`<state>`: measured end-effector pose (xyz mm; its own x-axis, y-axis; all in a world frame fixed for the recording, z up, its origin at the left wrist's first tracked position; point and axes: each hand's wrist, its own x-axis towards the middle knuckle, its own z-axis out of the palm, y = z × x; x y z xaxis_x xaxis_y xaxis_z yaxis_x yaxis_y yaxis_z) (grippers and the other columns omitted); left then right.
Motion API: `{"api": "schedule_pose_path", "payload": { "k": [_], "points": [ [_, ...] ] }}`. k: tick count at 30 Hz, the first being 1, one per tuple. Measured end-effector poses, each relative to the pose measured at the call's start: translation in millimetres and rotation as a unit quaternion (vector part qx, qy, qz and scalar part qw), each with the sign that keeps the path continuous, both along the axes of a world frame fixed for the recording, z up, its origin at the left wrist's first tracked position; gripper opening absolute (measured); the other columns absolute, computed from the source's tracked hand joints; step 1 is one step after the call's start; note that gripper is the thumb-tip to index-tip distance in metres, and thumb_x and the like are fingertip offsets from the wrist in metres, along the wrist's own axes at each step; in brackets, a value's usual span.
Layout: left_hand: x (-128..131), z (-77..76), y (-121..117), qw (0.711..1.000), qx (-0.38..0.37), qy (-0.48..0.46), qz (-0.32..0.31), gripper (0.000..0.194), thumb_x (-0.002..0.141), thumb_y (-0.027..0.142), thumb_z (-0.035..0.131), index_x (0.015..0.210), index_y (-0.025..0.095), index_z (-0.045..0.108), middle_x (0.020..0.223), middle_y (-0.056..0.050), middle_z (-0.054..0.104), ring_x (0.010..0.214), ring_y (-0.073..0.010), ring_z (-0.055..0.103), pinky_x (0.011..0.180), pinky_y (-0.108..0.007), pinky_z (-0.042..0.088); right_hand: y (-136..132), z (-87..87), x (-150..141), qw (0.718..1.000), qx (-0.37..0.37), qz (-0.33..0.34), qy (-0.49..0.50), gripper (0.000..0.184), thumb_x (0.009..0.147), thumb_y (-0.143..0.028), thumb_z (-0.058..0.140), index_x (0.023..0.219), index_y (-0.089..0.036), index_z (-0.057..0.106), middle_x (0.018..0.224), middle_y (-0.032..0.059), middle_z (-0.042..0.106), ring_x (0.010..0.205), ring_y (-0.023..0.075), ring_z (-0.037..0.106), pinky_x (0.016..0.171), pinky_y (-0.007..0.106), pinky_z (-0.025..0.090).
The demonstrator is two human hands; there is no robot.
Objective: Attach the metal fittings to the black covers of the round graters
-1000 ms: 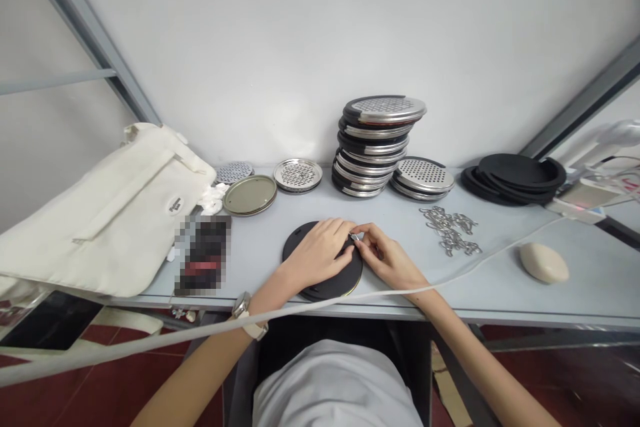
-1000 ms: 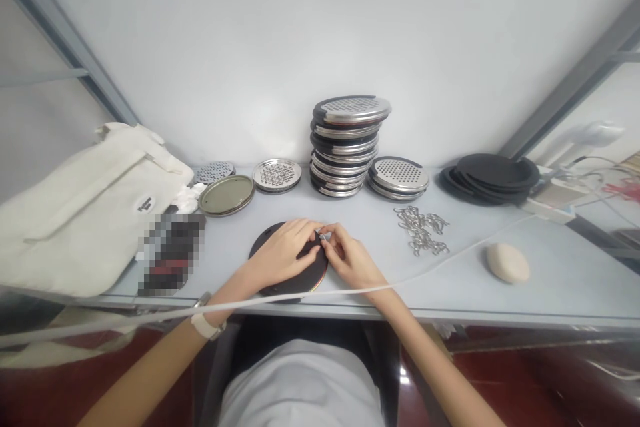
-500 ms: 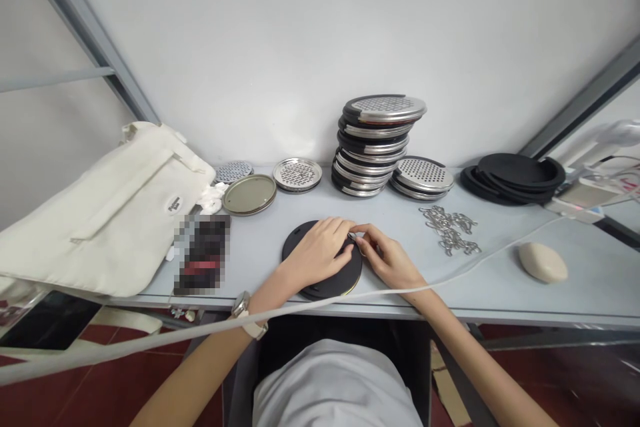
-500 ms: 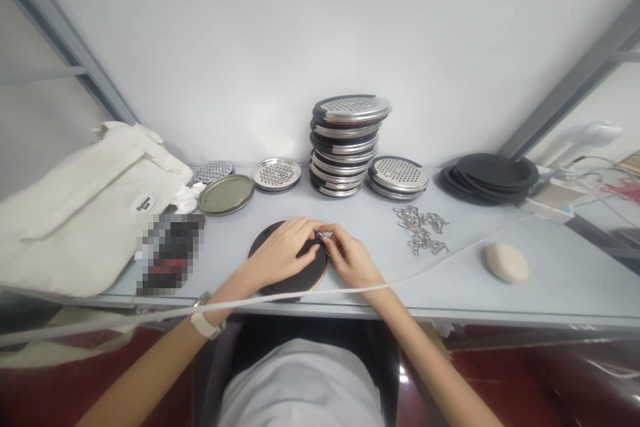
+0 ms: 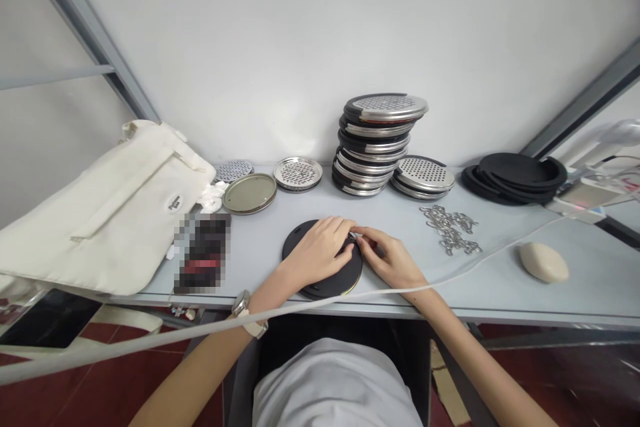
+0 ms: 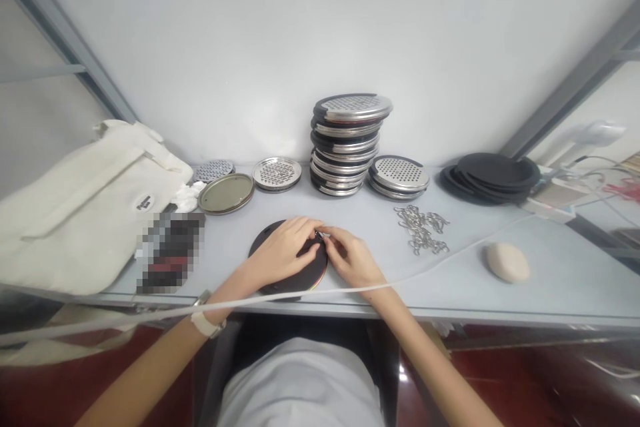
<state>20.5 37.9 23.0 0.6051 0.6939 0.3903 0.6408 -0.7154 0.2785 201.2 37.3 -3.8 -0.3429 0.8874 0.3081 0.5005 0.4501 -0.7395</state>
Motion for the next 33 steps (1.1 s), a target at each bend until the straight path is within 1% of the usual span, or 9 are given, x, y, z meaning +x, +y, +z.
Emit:
{"api": "schedule_pose_path", "payload": {
  "k": [2, 8, 14, 19, 22, 25, 28, 33],
  "points": [
    [-0.1, -0.1, 0.0, 1.0, -0.001, 0.0, -0.001, 0.028, 0.088, 0.017, 0.048, 0.117, 0.016, 0.046, 0.106, -0.008, 0.056, 0.103, -0.022, 0.053, 0.092, -0.038, 0.043, -0.6, -0.4, 0.4, 1.0, 0.01, 0.001, -0.009, 0.031, 0.087, -0.022, 0.044, 0.112, -0.016, 0.062, 0.082, 0.0052, 0.067, 0.065, 0.0154, 0.059, 0.067, 0.028, 0.049],
    [-0.1, -0.1, 0.4, 1.0, 0.001, 0.004, -0.002, 0.029, 0.087, 0.017, 0.049, 0.116, 0.016, 0.046, 0.106, -0.008, 0.056, 0.102, -0.0218, 0.053, 0.092, -0.037, 0.043, -0.8, -1.2, -0.6, 0.999, 0.043, -0.001, -0.031, 0.034, 0.083, -0.016, 0.044, 0.111, -0.016, 0.061, 0.085, 0.006, 0.066, 0.073, 0.017, 0.06, 0.073, 0.03, 0.048],
    [-0.1, 0.3, 0.3, 1.0, 0.001, 0.001, 0.002, 0.025, 0.088, 0.018, 0.048, 0.113, 0.017, 0.047, 0.104, -0.007, 0.056, 0.099, -0.0216, 0.054, 0.09, -0.038, 0.044, -0.7, -0.1, -1.9, 0.998, 0.038, 0.001, -0.046, 0.03, 0.087, -0.018, 0.041, 0.112, -0.017, 0.059, 0.084, 0.0065, 0.065, 0.079, 0.0193, 0.061, 0.076, 0.031, 0.048],
    [-0.2, 0.3, 0.2, 1.0, -0.004, -0.01, -0.005, 0.025, 0.089, 0.018, 0.047, 0.113, 0.017, 0.047, 0.104, -0.007, 0.056, 0.1, -0.0211, 0.054, 0.091, -0.037, 0.044, -2.4, 0.7, -1.5, 0.998, 0.03, 0.01, -0.054, 0.03, 0.092, -0.021, 0.037, 0.117, -0.018, 0.052, 0.085, 0.0068, 0.065, 0.079, 0.0199, 0.062, 0.072, 0.029, 0.047],
    [0.1, 0.2, 0.1, 1.0, -0.004, -0.019, -0.006, 0.028, 0.088, 0.018, 0.047, 0.116, 0.018, 0.046, 0.105, -0.007, 0.056, 0.101, -0.0214, 0.054, 0.091, -0.038, 0.043, -2.1, -0.1, -1.3, 0.998, 0.023, 0.012, -0.051, 0.029, 0.093, -0.023, 0.035, 0.119, -0.019, 0.048, 0.085, 0.0068, 0.065, 0.077, 0.0199, 0.063, 0.069, 0.028, 0.046],
    [0.3, 0.7, -0.2, 1.0, -0.003, -0.017, -0.005, 0.028, 0.088, 0.017, 0.047, 0.116, 0.018, 0.046, 0.105, -0.007, 0.056, 0.1, -0.0216, 0.054, 0.091, -0.038, 0.044, -1.0, -0.4, -1.5, 0.999, 0.022, 0.017, -0.046, 0.026, 0.094, -0.024, 0.035, 0.116, -0.019, 0.047, 0.084, 0.0066, 0.063, 0.075, 0.0192, 0.062, 0.068, 0.028, 0.046],
    [0.2, 1.5, -0.3, 1.0, -0.001, -0.008, -0.004, 0.028, 0.088, 0.017, 0.047, 0.116, 0.017, 0.046, 0.104, -0.007, 0.056, 0.1, -0.0217, 0.054, 0.09, -0.038, 0.044, -0.7, 0.9, -2.0, 0.999, 0.018, 0.02, -0.043, 0.025, 0.094, -0.024, 0.035, 0.113, -0.018, 0.049, 0.08, 0.0058, 0.062, 0.072, 0.0186, 0.061, 0.067, 0.027, 0.045],
    [-0.1, 1.4, 0.0, 1.0, -0.003, -0.012, -0.007, 0.025, 0.089, 0.018, 0.046, 0.114, 0.018, 0.046, 0.104, -0.007, 0.057, 0.1, -0.0216, 0.054, 0.09, -0.038, 0.044, -2.1, 2.1, -2.2, 0.999, 0.011, 0.024, -0.033, 0.025, 0.093, -0.026, 0.035, 0.113, -0.019, 0.049, 0.073, 0.0021, 0.058, 0.065, 0.0162, 0.057, 0.064, 0.026, 0.044]
  ]
}}
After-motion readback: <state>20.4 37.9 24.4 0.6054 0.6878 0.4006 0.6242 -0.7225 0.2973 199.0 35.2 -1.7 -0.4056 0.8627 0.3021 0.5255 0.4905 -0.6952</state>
